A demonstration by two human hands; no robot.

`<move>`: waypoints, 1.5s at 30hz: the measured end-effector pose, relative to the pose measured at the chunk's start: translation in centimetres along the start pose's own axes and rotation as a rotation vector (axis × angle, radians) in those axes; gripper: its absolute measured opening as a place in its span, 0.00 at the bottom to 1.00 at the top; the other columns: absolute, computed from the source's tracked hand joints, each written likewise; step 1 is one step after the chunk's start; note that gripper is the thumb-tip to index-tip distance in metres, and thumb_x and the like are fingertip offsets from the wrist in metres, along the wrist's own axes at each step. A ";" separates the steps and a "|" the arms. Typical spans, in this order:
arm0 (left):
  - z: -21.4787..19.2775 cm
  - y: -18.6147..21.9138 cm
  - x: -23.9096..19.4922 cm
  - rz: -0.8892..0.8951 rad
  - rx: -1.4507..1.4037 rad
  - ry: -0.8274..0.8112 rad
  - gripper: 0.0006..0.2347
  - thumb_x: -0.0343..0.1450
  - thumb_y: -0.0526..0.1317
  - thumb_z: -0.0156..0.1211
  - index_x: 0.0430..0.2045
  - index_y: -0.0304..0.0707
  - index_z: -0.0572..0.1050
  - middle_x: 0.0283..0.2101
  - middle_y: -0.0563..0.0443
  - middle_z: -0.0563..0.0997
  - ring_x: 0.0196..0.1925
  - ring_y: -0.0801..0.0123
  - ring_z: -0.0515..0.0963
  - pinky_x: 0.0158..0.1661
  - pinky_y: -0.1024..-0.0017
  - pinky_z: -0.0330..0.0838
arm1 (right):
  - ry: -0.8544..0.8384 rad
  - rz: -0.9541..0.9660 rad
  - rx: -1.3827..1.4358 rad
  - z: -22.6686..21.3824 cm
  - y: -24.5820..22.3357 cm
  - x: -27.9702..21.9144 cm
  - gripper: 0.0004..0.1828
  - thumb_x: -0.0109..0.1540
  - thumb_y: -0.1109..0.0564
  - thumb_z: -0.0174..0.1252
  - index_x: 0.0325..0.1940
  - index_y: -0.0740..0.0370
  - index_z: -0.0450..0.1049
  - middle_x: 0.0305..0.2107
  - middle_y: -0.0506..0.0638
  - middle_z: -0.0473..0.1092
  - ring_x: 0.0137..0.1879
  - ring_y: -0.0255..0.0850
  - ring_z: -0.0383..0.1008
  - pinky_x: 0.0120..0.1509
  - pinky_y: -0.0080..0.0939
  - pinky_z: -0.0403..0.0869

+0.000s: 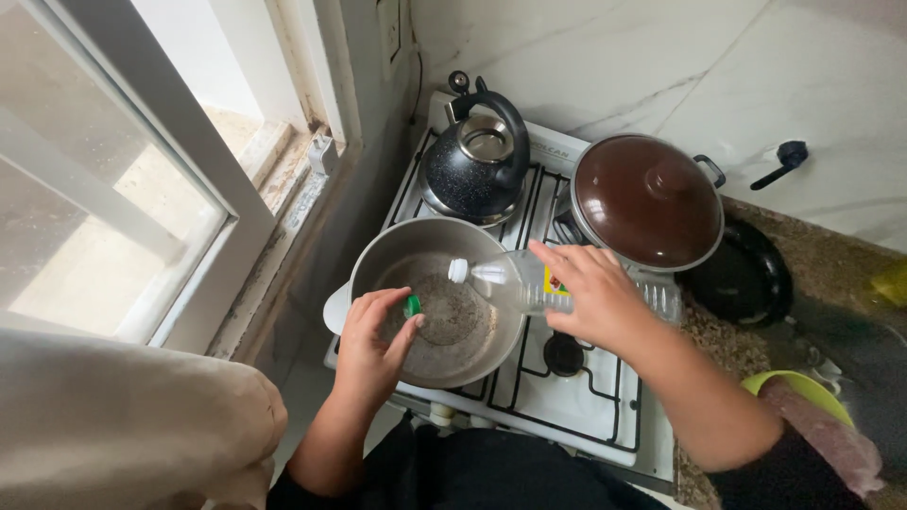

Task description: The person peels an onion, prepares a pot on the stove with oil, and then adds ground meat from a plastic bag into the pot.

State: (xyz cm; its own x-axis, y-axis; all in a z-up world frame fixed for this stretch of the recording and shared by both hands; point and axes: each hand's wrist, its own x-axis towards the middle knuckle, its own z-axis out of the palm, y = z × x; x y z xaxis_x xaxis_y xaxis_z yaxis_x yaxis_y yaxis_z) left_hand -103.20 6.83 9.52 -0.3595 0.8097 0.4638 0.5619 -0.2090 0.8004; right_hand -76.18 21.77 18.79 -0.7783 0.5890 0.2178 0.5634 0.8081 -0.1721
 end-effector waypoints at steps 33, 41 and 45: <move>13.1 11.0 -0.7 0.006 -0.514 -0.260 0.30 0.59 0.33 0.74 0.58 0.32 0.70 0.53 0.46 0.80 0.53 0.66 0.77 0.57 0.70 0.69 | 0.226 0.153 0.365 -5.7 8.7 -15.6 0.56 0.45 0.53 0.77 0.74 0.54 0.59 0.61 0.53 0.67 0.68 0.53 0.63 0.73 0.53 0.63; 20.0 12.6 -2.8 -0.173 -0.297 -0.479 0.23 0.62 0.37 0.74 0.52 0.33 0.76 0.45 0.49 0.84 0.49 0.67 0.81 0.48 0.71 0.75 | 0.542 0.413 0.536 -7.3 24.1 -23.4 0.54 0.51 0.61 0.75 0.76 0.57 0.54 0.62 0.54 0.68 0.68 0.46 0.68 0.71 0.52 0.69; 21.8 13.4 -3.2 -0.233 -0.237 -0.520 0.20 0.63 0.38 0.73 0.49 0.34 0.78 0.41 0.50 0.85 0.47 0.68 0.81 0.41 0.72 0.78 | 0.581 0.548 0.707 -3.8 31.2 -26.5 0.53 0.52 0.64 0.73 0.75 0.62 0.51 0.62 0.58 0.67 0.66 0.47 0.68 0.69 0.50 0.72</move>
State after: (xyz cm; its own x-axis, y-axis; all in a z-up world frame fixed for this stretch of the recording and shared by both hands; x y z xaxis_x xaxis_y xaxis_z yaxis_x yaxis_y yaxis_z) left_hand -78.26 13.38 10.44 -0.0089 0.9976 0.0683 0.3104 -0.0622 0.9486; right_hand -36.89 31.44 11.31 -0.1108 0.9359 0.3343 0.3624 0.3513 -0.8633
